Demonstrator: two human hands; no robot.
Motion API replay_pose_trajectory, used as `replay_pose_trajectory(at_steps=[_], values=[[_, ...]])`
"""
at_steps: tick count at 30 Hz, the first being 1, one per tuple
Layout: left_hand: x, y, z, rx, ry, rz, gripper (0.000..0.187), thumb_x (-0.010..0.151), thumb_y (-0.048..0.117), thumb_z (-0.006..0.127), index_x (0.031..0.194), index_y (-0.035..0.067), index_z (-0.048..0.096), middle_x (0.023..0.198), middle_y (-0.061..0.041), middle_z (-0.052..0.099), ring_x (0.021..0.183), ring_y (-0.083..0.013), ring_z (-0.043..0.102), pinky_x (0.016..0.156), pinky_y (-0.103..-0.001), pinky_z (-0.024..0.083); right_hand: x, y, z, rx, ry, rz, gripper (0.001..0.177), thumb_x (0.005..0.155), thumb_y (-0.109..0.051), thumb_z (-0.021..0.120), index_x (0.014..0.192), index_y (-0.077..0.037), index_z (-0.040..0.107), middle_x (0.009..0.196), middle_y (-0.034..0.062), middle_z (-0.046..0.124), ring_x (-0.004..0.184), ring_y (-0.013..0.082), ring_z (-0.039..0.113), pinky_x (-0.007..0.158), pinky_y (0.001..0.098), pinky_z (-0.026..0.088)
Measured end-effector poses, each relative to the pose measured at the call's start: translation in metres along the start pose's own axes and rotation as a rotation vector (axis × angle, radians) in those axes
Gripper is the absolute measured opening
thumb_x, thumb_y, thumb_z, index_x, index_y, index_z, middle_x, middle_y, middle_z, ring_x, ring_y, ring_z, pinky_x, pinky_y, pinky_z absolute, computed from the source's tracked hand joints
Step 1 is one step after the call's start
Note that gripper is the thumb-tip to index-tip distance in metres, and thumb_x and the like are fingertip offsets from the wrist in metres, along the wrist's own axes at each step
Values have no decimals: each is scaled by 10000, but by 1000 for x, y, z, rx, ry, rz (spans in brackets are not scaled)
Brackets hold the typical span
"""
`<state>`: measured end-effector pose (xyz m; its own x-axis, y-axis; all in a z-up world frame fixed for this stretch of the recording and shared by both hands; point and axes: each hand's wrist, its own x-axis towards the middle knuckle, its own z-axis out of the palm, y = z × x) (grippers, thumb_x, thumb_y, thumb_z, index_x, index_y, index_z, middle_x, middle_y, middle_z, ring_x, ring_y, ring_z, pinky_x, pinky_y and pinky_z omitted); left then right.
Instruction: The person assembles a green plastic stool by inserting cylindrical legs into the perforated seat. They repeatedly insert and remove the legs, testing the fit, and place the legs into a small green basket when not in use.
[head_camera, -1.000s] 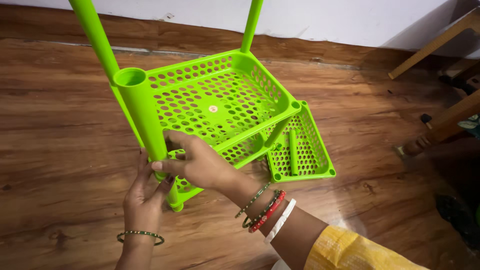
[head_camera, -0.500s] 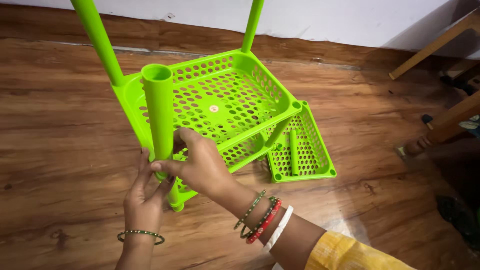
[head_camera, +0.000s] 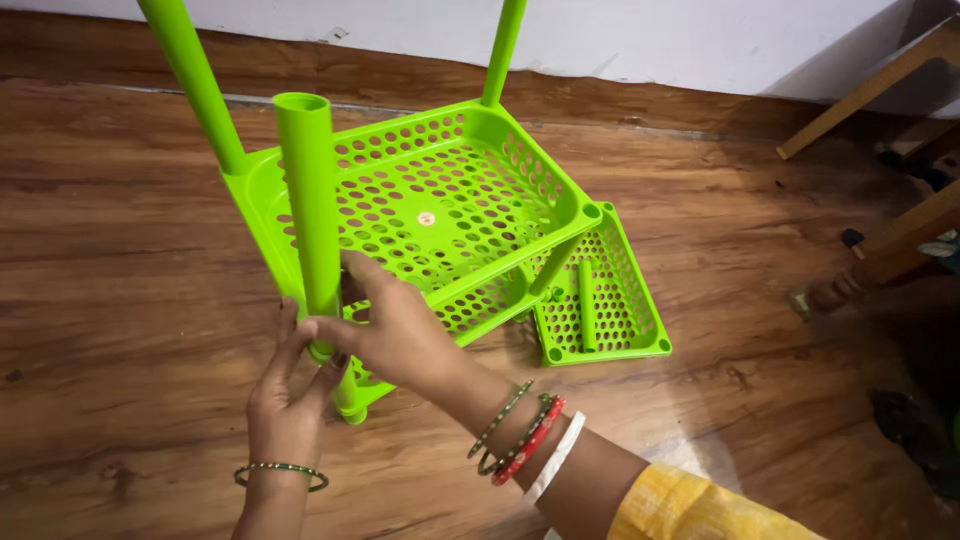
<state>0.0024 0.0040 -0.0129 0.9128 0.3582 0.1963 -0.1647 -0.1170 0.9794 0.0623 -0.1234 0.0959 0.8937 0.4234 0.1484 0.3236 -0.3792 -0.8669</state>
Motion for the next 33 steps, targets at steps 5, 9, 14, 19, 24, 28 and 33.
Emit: replay_pose_trajectory(at_steps=[5,9,14,19,24,28,33], values=[[1,-4,1,-25,3,-9,604,860,34,698,1440,117,555,1663,-67,378,1520,-202,370,1168,-352,364,3,2,9,-30,23,-80,527,879,-175,755,1339,-4,564,1206,199,697,1088,314,708,906,390,577],[1,-6,0,-52,-15,-30,547,864,25,680,1399,98,594,1671,-68,370,1528,-190,356,1161,-349,370,7,6,5,87,-44,24,650,891,-158,702,1479,-37,452,1300,196,661,1128,307,692,928,382,563],[0,-2,-1,44,-9,-23,531,875,25,704,1394,83,603,1663,-57,393,1524,-186,370,1161,-345,365,11,16,4,381,-135,27,774,946,-84,614,1621,-87,234,1337,161,641,1235,274,633,1015,393,531],[0,1,0,-24,-7,-87,629,860,73,694,1461,133,519,1657,-26,392,1474,-164,410,1091,-328,441,10,10,-1,718,-160,146,635,1000,-75,557,1581,-66,300,1333,137,635,1186,247,620,997,423,525],[2,-5,-4,8,-51,58,581,880,71,695,1444,133,570,1685,-69,372,1486,-181,419,1097,-338,439,4,-2,-16,936,-205,285,512,1040,-152,500,1535,-57,409,1306,131,647,1099,220,640,924,433,540],[5,12,-7,182,-8,-74,528,888,112,695,1406,160,604,1576,-57,489,1351,-159,532,1019,-330,473,-1,1,-23,1139,-216,289,471,1071,-148,482,1519,-14,425,1291,145,656,1061,234,652,927,442,548],[10,61,-3,315,153,-254,386,1037,234,586,1413,169,645,1270,-83,730,1121,-131,678,949,-308,497,-13,5,-32,1282,-199,287,452,1067,-138,470,1494,4,436,1255,160,661,1075,247,669,962,445,562]])
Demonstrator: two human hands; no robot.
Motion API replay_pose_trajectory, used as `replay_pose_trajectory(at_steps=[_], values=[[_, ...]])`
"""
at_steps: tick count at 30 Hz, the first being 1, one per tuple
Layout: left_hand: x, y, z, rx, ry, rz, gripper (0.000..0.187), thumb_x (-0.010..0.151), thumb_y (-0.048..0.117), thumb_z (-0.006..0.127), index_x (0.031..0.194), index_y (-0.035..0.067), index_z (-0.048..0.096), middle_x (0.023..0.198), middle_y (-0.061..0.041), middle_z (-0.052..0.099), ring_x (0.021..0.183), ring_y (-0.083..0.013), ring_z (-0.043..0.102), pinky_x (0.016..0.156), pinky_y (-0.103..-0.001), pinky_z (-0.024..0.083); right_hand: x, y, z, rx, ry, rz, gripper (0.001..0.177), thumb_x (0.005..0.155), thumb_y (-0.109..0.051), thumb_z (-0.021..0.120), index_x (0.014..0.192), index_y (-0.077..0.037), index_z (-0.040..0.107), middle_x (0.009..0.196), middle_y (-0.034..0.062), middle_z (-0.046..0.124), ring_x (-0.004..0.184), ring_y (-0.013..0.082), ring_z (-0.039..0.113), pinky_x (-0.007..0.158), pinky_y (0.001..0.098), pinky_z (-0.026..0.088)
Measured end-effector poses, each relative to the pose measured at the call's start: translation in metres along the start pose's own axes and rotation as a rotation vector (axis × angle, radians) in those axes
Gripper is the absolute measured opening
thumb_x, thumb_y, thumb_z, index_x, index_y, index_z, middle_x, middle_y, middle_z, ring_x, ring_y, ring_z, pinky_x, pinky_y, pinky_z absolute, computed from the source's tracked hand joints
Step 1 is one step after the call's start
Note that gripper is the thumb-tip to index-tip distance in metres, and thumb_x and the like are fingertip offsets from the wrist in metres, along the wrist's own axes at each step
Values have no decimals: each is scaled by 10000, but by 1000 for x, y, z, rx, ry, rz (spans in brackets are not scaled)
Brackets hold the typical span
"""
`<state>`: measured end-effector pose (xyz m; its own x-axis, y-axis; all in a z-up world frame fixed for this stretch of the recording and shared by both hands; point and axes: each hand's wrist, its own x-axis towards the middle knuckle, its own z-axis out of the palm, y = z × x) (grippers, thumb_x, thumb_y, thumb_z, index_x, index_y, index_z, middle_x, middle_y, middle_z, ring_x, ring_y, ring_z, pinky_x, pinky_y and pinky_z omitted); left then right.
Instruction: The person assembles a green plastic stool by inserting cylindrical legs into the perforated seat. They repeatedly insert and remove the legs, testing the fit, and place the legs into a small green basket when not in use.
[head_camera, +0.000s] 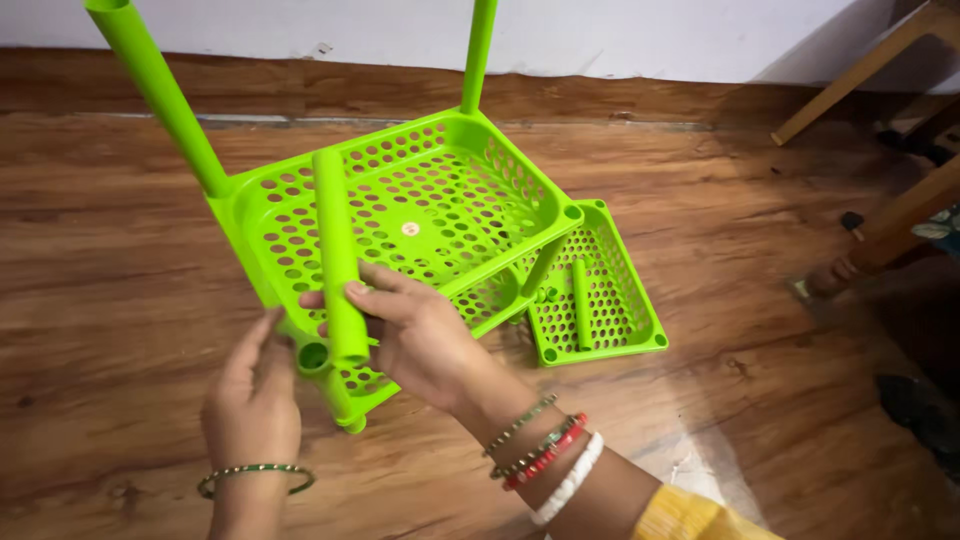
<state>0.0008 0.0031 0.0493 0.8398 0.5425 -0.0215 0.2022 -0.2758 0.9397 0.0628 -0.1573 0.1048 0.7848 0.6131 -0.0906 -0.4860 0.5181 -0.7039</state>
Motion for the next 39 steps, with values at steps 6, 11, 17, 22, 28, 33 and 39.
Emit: replay_pose_trajectory(at_steps=[6,11,17,22,28,33,39], values=[[-18,50,18,-485,-26,161,500,1072,321,471,1454,3,530,1452,-107,599,1243,-177,579,988,-317,468,-23,-9,-3,42,-22,-36,486,1078,-151,496,1523,31,424,1284,160,650,1124,274,656,991,442,539],[-40,80,45,-670,-102,145,603,1064,385,433,1532,7,399,1588,-161,454,1393,-249,472,1109,-382,390,-37,-14,0,49,59,-45,530,1049,-142,538,1545,6,421,1332,125,634,1192,206,634,1017,364,521],[-57,99,73,-845,-182,216,745,1084,496,364,1603,-22,233,1667,-219,347,1546,-278,356,1242,-405,282,-57,-28,-4,36,68,-96,546,1046,-157,557,1557,-12,430,1364,80,620,1221,167,615,1021,331,509],[-70,116,96,-769,-165,179,847,1036,616,315,1613,2,236,1667,-224,364,1524,-290,392,1221,-413,302,-72,-42,-20,54,86,-142,548,1051,-162,567,1561,-14,431,1333,104,621,1215,190,615,1039,343,502],[-79,123,130,-824,-222,170,904,1016,677,294,1625,11,237,1686,-216,365,1532,-294,405,1226,-427,305,-85,-57,-49,50,154,-176,575,1032,-162,585,1560,-8,420,1316,129,623,1194,218,620,1034,373,503],[-84,124,163,-818,-266,136,915,1005,689,313,1621,16,234,1675,-217,385,1509,-299,433,1209,-417,321,-97,-70,-75,55,168,-228,581,1032,-155,568,1567,3,405,1311,123,624,1194,218,621,1038,392,504],[-85,120,200,-718,-347,4,934,937,719,288,1617,80,251,1675,-155,378,1487,-343,408,1165,-491,268,-114,-91,-118,48,321,-253,599,989,-155,572,1552,-18,421,1322,77,626,1185,168,606,988,356,496]])
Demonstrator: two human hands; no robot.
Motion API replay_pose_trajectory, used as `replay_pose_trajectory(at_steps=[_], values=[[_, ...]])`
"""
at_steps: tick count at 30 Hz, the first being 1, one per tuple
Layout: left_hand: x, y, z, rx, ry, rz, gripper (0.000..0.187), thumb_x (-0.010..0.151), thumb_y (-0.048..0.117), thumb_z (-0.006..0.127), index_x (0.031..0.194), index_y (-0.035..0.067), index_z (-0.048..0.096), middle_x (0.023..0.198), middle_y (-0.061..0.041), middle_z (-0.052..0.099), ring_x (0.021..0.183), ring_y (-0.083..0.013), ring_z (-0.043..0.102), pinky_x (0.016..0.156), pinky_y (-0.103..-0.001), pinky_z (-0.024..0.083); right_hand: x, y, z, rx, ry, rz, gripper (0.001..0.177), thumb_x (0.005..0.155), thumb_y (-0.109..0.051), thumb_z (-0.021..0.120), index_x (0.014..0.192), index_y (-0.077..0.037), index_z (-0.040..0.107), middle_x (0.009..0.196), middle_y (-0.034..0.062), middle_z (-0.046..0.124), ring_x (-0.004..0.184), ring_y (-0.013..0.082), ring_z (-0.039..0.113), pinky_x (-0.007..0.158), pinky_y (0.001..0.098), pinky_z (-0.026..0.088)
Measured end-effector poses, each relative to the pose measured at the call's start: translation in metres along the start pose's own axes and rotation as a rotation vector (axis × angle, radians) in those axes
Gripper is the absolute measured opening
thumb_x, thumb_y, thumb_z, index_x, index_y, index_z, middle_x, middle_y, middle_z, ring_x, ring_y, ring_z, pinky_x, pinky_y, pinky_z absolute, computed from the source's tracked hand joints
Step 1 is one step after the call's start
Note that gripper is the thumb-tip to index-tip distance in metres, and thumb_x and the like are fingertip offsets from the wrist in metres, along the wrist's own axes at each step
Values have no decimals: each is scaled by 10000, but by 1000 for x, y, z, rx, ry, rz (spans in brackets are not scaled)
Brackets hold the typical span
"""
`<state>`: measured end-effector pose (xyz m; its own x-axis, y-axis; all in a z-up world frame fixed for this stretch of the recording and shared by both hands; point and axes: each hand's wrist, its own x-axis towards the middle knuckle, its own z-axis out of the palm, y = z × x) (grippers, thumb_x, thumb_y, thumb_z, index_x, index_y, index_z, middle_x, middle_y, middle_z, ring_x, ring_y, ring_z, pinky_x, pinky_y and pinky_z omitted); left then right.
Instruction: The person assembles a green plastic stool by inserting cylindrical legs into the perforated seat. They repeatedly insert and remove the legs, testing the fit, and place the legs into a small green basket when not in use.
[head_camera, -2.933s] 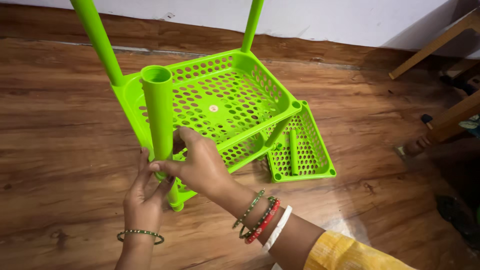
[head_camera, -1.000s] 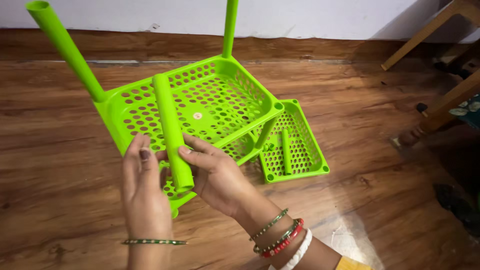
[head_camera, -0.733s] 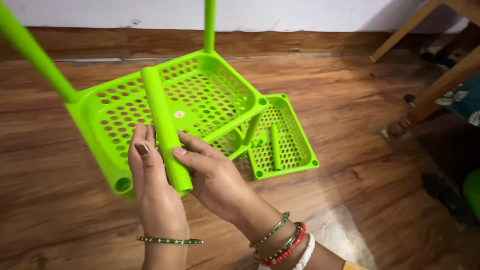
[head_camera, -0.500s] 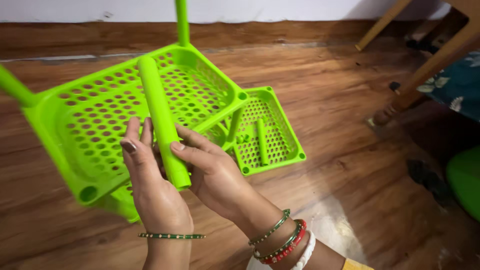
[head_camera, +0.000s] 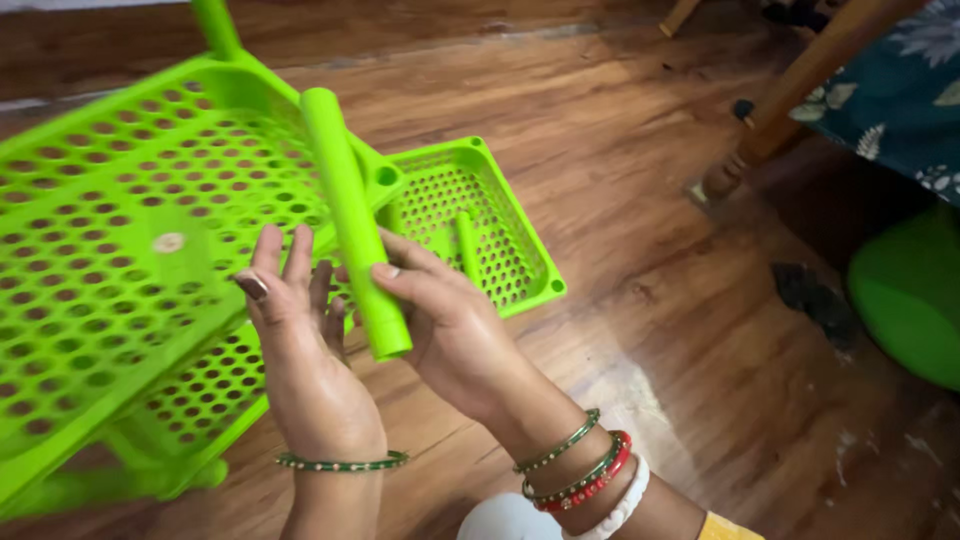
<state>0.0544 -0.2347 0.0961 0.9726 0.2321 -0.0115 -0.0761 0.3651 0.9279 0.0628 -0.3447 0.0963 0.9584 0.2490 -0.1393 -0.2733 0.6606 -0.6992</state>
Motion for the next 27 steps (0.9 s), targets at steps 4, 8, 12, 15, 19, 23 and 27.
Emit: replay_pose_trajectory(at_steps=[4,8,12,15,19,23,27], values=[[8,-28,15,-49,-101,-12,949,959,736,323,1640,85,209,1719,-175,301,1579,-381,287,1237,-510,168,0,-14,-42,-33,70,-62,591,985,-154,580,1539,-6,439,1343,92,627,1163,159,601,979,337,485],[26,-59,29,-49,-164,-58,968,945,745,333,1645,89,199,1727,-171,238,1601,-376,207,1243,-502,127,2,-28,-92,-55,203,-96,563,979,-173,588,1511,-33,470,1289,102,642,1061,162,611,912,328,493],[47,-91,42,-23,-208,-106,969,942,753,320,1640,90,207,1732,-156,217,1598,-365,182,1246,-499,109,6,-37,-140,-68,363,-70,561,937,-225,578,1476,-96,487,1207,50,666,995,152,633,859,318,515],[54,-116,53,38,-207,-183,966,918,759,302,1628,107,232,1726,-135,245,1586,-340,198,1222,-512,103,10,-31,-170,-58,356,-81,579,973,-232,601,1522,-91,480,1197,42,659,960,131,592,824,301,489],[60,-146,60,94,-192,-238,963,910,766,290,1625,124,218,1721,-111,217,1592,-301,174,1217,-523,116,17,-15,-199,-71,420,-49,595,970,-225,610,1530,-69,484,1198,29,659,975,135,605,816,309,496],[71,-176,54,112,-135,-299,984,885,779,302,1621,133,200,1722,-90,219,1593,-291,155,1204,-533,100,33,0,-218,-46,486,-17,623,934,-185,623,1515,-41,450,1231,68,688,1086,163,658,923,319,535],[78,-200,45,111,-108,-378,1004,867,790,326,1622,143,189,1718,-81,199,1579,-316,133,1212,-537,94,47,13,-229,-221,574,109,694,900,-214,668,1536,-92,419,1244,50,687,1098,144,657,897,322,527]])
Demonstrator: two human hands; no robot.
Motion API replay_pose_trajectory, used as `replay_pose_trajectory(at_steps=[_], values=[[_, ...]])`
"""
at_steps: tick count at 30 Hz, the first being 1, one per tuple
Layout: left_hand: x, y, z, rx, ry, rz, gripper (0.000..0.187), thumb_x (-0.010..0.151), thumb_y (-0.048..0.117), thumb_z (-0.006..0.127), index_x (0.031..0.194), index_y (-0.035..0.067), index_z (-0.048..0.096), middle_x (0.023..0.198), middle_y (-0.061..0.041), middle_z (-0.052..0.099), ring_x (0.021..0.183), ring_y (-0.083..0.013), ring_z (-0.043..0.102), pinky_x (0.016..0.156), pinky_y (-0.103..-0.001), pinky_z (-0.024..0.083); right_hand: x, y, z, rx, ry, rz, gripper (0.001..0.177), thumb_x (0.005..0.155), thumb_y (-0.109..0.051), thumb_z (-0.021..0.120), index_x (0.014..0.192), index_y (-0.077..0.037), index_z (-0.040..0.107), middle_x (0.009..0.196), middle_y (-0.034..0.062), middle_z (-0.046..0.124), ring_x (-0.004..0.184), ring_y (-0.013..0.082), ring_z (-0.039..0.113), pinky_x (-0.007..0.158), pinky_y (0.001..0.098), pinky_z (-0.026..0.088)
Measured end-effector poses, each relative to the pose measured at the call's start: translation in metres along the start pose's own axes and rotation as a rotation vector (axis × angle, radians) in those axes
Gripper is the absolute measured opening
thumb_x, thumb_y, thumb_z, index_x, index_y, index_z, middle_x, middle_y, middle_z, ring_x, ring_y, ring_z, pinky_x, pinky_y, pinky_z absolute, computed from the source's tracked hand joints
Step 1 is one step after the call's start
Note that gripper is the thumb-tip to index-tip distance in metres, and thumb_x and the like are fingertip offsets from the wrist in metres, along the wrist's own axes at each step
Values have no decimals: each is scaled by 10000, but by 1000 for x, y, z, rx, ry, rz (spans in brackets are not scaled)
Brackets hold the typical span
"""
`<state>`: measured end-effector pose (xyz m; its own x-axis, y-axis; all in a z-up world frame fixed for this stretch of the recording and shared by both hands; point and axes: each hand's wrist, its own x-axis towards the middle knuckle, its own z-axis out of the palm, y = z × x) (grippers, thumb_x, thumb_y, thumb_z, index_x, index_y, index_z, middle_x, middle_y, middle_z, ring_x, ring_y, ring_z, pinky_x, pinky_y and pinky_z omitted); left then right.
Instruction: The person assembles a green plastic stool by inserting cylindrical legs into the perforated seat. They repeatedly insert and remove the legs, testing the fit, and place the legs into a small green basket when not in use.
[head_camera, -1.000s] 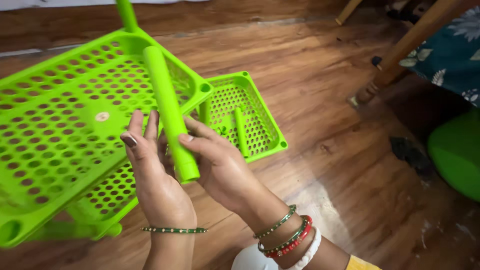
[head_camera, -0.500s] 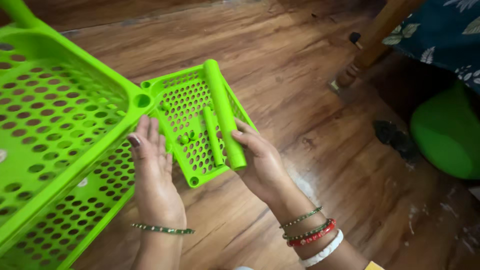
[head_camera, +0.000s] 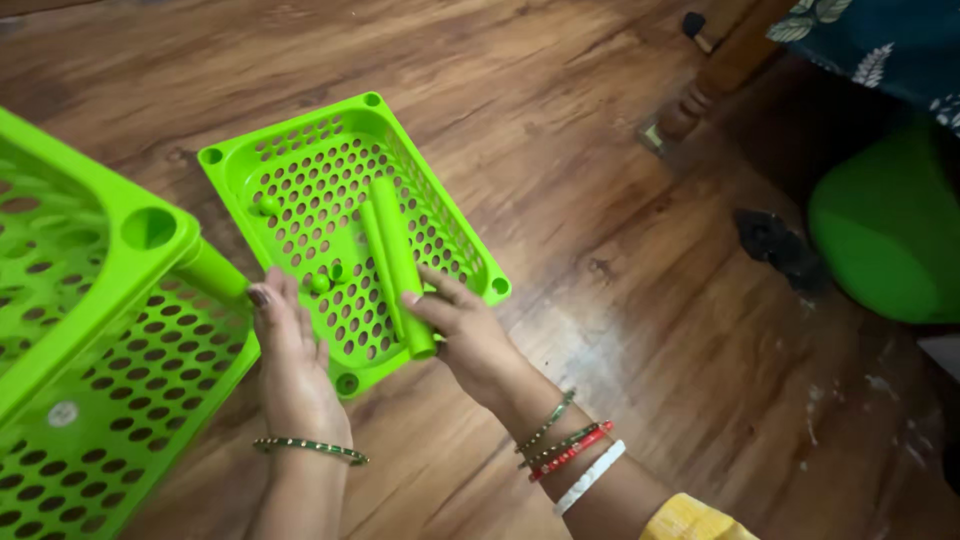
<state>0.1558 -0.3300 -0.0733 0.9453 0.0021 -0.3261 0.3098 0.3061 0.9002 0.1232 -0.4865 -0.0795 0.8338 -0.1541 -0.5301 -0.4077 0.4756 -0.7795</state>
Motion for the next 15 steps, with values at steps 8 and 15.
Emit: replay_pose_trajectory(at_steps=[8,15], values=[[20,-15,-10,63,10,-85,973,865,784,294,1624,185,179,1718,-50,190,1586,-293,125,1201,-545,85,35,26,-3,-248,64,-1,809,854,-172,742,1573,-122,373,1234,120,648,1060,217,653,850,351,525],[24,-18,-10,57,12,-125,957,860,768,308,1619,204,165,1719,-41,191,1579,-290,130,1185,-558,83,65,50,-24,-457,190,-61,811,844,-77,747,1566,-155,385,1406,138,594,1181,229,634,966,329,518]])
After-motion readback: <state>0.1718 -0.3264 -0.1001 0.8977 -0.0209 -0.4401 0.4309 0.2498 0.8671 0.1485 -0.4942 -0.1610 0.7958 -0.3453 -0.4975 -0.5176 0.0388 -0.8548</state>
